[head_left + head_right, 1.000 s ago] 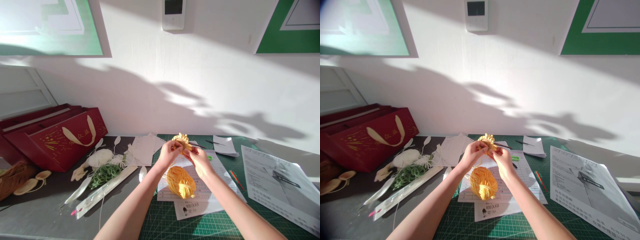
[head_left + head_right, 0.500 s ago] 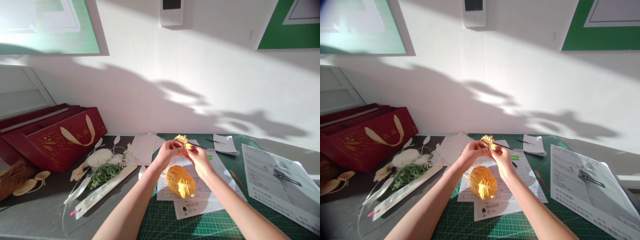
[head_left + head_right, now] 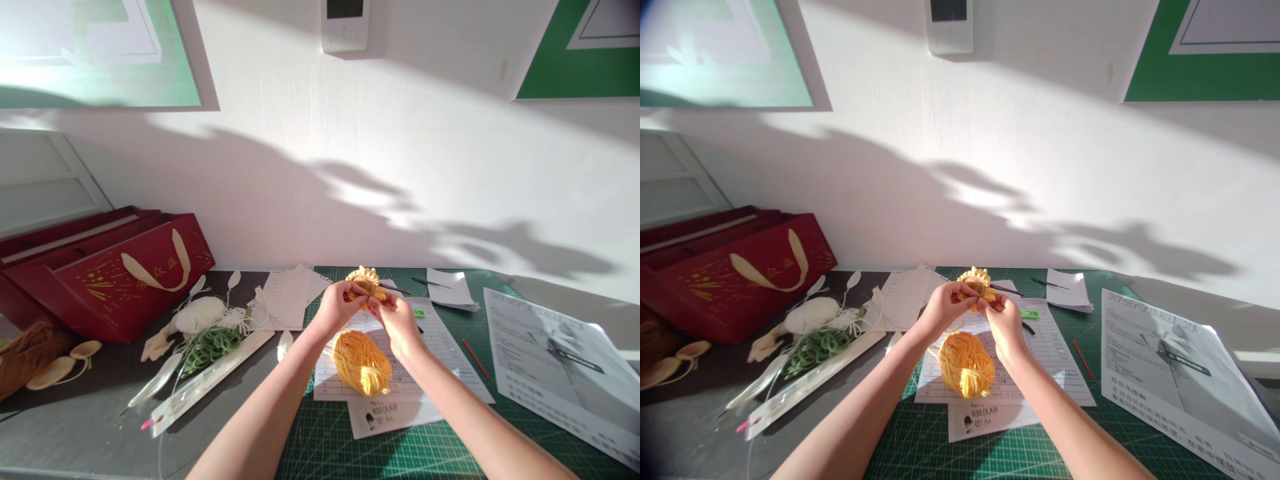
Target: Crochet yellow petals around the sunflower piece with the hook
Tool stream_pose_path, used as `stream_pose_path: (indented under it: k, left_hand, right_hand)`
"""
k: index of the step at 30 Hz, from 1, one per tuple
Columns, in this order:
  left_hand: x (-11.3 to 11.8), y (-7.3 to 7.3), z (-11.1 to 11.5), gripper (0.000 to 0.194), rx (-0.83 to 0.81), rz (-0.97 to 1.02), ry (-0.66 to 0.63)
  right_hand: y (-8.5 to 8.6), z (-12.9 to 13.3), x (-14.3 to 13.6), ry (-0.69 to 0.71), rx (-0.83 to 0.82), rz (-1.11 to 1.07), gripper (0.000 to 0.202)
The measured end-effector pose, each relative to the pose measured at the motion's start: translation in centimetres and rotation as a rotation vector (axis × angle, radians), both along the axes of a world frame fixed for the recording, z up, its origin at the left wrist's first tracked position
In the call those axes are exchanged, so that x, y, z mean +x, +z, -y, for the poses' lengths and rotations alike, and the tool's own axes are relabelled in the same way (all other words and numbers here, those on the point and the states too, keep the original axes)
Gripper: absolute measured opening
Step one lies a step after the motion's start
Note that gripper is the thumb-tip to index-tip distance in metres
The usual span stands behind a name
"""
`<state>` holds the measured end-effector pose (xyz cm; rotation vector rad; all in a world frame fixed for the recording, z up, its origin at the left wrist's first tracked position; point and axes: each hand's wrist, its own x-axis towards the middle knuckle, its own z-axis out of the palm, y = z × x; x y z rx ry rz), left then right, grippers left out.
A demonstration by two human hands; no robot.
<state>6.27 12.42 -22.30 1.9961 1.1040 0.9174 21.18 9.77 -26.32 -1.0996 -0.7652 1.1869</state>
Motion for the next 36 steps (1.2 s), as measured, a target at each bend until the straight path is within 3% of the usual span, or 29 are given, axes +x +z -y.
stream_pose_path:
  k: [8, 17, 28, 36]
  left_hand:
    - [1.2, -0.4, 0.3, 0.021, 0.154, 0.008, 0.089]
    - [0.6, 0.2, 0.3, 0.021, 0.123, 0.046, 0.068]
    - [0.6, -1.3, 0.2, 0.025, -0.093, 0.419, -0.08]
    - [0.5, -0.4, 0.1, 0.028, -0.218, 0.606, -0.213]
  right_hand:
    - [0.2, 0.3, -0.3, 0.009, 0.004, -0.043, 0.029]
    - [0.4, -0.1, 0.0, 0.078, 0.068, -0.106, 0.029]
    - [-0.9, -0.8, 0.4, 0.06, 0.069, -0.132, 0.029]
    - [0.2, -0.2, 0.0, 0.096, 0.168, -0.171, 0.026]
